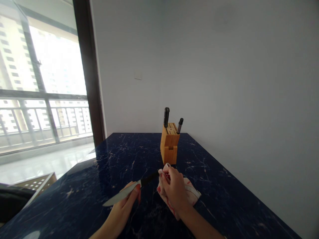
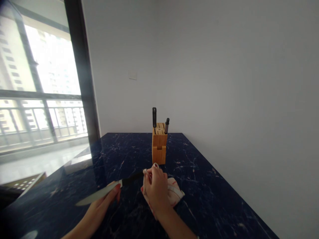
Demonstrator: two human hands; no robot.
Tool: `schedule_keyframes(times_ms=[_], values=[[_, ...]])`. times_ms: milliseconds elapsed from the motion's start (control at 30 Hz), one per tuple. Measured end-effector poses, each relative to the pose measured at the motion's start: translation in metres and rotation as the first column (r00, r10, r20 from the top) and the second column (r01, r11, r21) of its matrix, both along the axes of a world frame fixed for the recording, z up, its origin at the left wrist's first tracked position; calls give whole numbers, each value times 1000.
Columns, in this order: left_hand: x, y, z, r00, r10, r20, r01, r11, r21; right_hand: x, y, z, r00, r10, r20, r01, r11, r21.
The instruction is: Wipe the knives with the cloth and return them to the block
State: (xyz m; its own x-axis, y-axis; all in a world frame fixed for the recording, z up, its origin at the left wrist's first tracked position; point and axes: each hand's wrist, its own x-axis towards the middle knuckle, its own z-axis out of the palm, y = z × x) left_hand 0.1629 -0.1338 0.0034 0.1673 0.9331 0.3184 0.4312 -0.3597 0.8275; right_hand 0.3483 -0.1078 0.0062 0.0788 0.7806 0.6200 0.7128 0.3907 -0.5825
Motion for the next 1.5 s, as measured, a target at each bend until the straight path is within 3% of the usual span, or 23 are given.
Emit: schedule_keyframes(times_ms=[267,567,933,1067,1233,1500], values=[[0,3,-4,999,-38,-20,38,999,-7,-5,-1,-5,996,77,52,-78,997,23],[0,10,-11,997,-75,-10,75,997,14,-15,-15,2,978,169,124,-176,983,44],[1,19,-22,991,-131,32,133,989,-59,-19,-19,1,940,264,218,-283,957,59],[3,18,-21,992,-125,10,125,990,-64,-20,-19,2,946,216,240,-238,969,65],[4,8,-9,990,-141,0,141,990,-18,-16,-14,1,972,102,210,-125,987,96],[-1,4,-12,988,-17,156,22,999,-34,-4,-3,2,992,-4,130,-10,995,104]])
